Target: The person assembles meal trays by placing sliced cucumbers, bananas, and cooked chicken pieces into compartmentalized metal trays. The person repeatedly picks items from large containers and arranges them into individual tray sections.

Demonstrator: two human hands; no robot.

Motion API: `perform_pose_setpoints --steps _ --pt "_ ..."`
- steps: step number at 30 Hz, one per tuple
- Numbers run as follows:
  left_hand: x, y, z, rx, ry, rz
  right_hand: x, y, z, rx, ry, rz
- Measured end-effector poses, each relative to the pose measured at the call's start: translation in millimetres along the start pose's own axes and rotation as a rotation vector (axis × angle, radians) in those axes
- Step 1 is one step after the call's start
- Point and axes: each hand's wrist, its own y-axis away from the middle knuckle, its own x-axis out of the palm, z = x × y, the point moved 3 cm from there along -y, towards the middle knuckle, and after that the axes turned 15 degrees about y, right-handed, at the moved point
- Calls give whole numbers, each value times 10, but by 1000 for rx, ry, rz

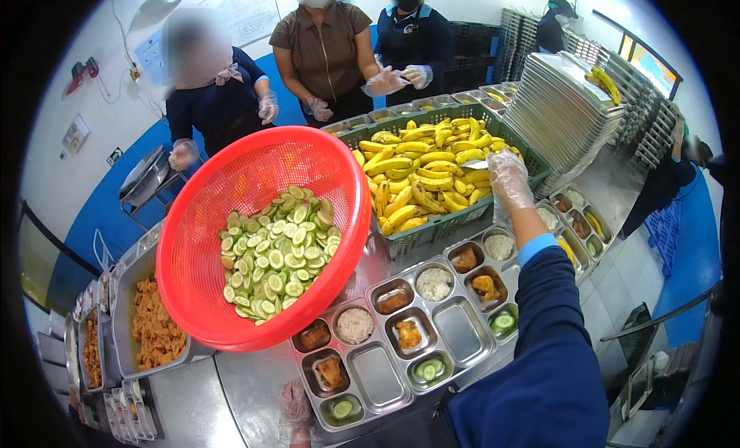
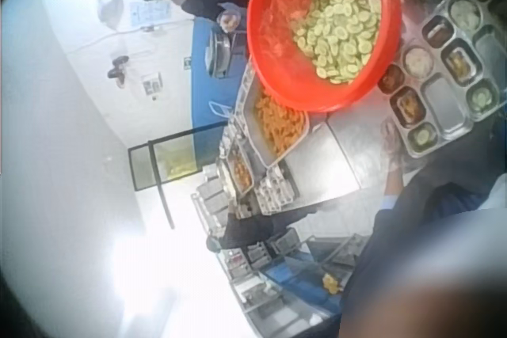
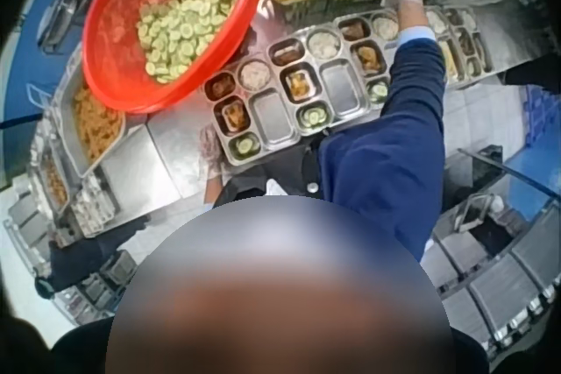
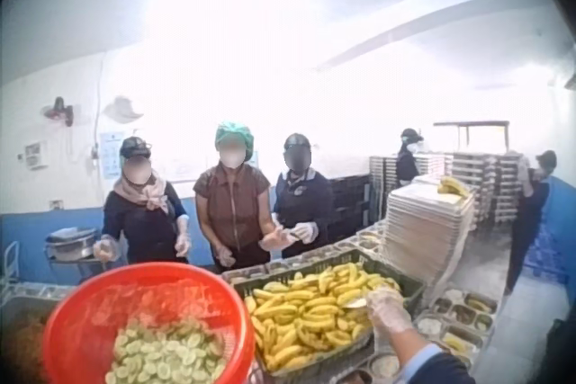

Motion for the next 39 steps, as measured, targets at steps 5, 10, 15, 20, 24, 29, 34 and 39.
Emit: perform_pose_setpoints --steps 5,10,15,20,24,29,34,39 --pt "-20 -4 8 -73 -40 16 -208 43 -9 83 -71 120" --pt "-104 -19 -61 113 -64 -21 -1266 956 331 -123 -262 -200" --pt "-135 31 -183 -59 78 -4 -1876 2052 1334 -114 -1124 -456" --pt "-106 -1 -187 4 79 6 -1681 2258 2345 -428 -1019 -361" --pt "-137 -37 -64 27 116 42 -1352 1874 2867 -539 -736 -46" --pt "-171 -53 -79 183 -29 169 -1352 1735 2959 -914 -121 417" --pt "-199 -54 -12 69 18 111 -1915 1883 2564 -765 -378 62" --pt "-188 -57 29 303 -111 94 -1952 1996 2337 -519 -782 349"
